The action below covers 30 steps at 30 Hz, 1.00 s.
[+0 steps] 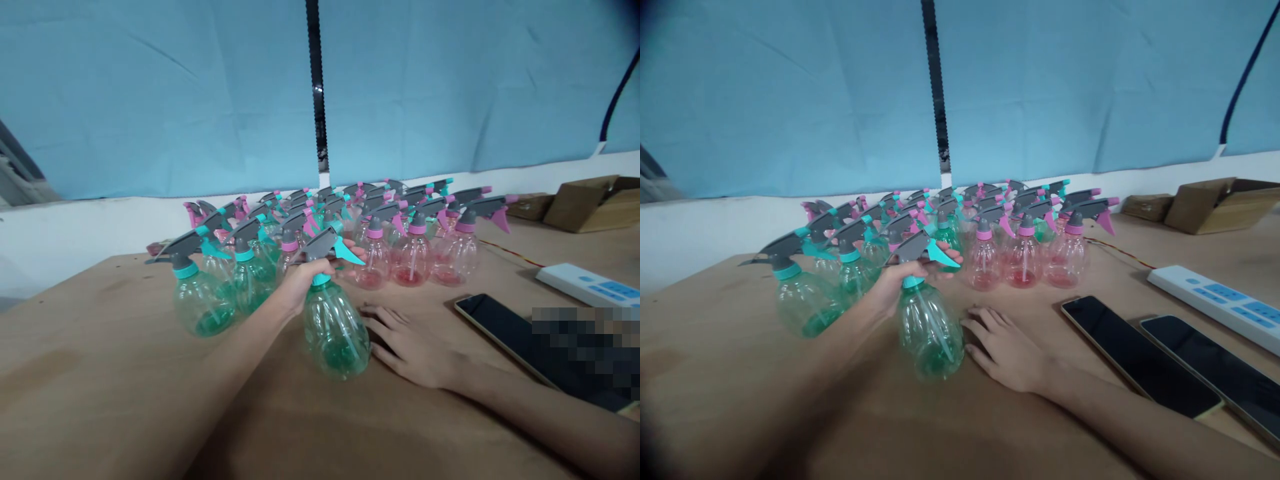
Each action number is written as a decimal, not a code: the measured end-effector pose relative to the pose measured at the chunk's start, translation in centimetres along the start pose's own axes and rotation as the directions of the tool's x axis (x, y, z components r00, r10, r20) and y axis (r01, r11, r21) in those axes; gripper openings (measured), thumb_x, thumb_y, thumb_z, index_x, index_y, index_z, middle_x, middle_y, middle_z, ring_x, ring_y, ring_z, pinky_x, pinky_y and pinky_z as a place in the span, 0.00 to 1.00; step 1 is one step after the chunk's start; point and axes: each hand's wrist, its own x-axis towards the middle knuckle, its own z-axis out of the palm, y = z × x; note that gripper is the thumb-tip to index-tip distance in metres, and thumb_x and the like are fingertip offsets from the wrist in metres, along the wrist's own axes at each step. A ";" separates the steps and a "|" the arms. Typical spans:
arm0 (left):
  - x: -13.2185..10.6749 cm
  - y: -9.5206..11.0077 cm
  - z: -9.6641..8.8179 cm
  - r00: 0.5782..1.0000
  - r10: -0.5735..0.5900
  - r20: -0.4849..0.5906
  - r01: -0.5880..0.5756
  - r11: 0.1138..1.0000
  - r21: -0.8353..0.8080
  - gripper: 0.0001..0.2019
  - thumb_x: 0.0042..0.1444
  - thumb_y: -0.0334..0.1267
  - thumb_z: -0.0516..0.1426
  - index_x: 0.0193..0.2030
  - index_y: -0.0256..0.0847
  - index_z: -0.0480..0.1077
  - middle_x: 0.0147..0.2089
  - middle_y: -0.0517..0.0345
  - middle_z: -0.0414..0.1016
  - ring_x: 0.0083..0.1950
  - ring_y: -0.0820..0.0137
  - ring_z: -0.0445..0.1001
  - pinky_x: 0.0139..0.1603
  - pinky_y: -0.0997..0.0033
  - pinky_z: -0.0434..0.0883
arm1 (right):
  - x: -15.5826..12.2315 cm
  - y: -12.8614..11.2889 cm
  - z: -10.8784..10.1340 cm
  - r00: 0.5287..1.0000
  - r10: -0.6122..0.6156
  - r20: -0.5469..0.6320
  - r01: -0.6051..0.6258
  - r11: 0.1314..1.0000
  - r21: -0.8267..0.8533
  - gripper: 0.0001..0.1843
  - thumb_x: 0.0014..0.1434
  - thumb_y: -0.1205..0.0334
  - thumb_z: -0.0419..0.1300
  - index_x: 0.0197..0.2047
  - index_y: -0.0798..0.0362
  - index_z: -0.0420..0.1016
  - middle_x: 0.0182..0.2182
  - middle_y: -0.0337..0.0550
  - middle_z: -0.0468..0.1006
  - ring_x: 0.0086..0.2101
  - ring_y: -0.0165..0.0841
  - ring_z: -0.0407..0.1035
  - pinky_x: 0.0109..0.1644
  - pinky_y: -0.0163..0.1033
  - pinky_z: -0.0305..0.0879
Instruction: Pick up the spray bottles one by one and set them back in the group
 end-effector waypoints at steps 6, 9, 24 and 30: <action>-0.2 0.4 0.3 0.989 -0.049 -0.136 0.037 0.995 -0.090 0.20 0.38 0.30 0.50 0.39 0.34 0.74 0.34 0.52 0.77 0.39 0.60 0.75 0.41 0.59 0.70 | 0.0 0.1 0.1 1.000 -0.004 0.003 0.004 1.000 -0.006 0.18 0.63 0.60 0.47 0.55 0.56 0.61 0.53 0.54 0.62 0.54 0.42 0.56 0.58 0.51 0.54; -0.3 0.4 0.3 0.981 -0.080 -0.178 0.056 0.989 -0.139 0.15 0.37 0.31 0.51 0.32 0.34 0.75 0.31 0.52 0.77 0.35 0.62 0.74 0.37 0.63 0.69 | 0.0 0.1 0.2 1.000 -0.004 0.012 0.004 1.000 -0.007 0.19 0.63 0.61 0.47 0.55 0.57 0.61 0.53 0.55 0.62 0.54 0.42 0.56 0.58 0.51 0.54; 0.6 -1.3 -1.0 0.999 -0.028 -0.026 0.021 0.966 -0.258 0.23 0.39 0.29 0.51 0.46 0.37 0.72 0.38 0.53 0.77 0.47 0.60 0.72 0.47 0.58 0.68 | 0.0 0.2 0.2 1.000 -0.011 -0.013 0.011 1.000 0.003 0.18 0.62 0.60 0.48 0.54 0.55 0.61 0.53 0.53 0.63 0.53 0.42 0.58 0.57 0.52 0.56; 0.2 -0.3 -0.3 0.998 -0.018 -0.063 0.005 0.979 -0.202 0.22 0.39 0.29 0.51 0.44 0.36 0.72 0.35 0.52 0.77 0.45 0.59 0.73 0.45 0.58 0.68 | 0.0 0.1 0.1 1.000 -0.016 -0.020 0.016 1.000 0.015 0.18 0.62 0.60 0.47 0.55 0.53 0.61 0.52 0.52 0.63 0.53 0.42 0.58 0.56 0.52 0.56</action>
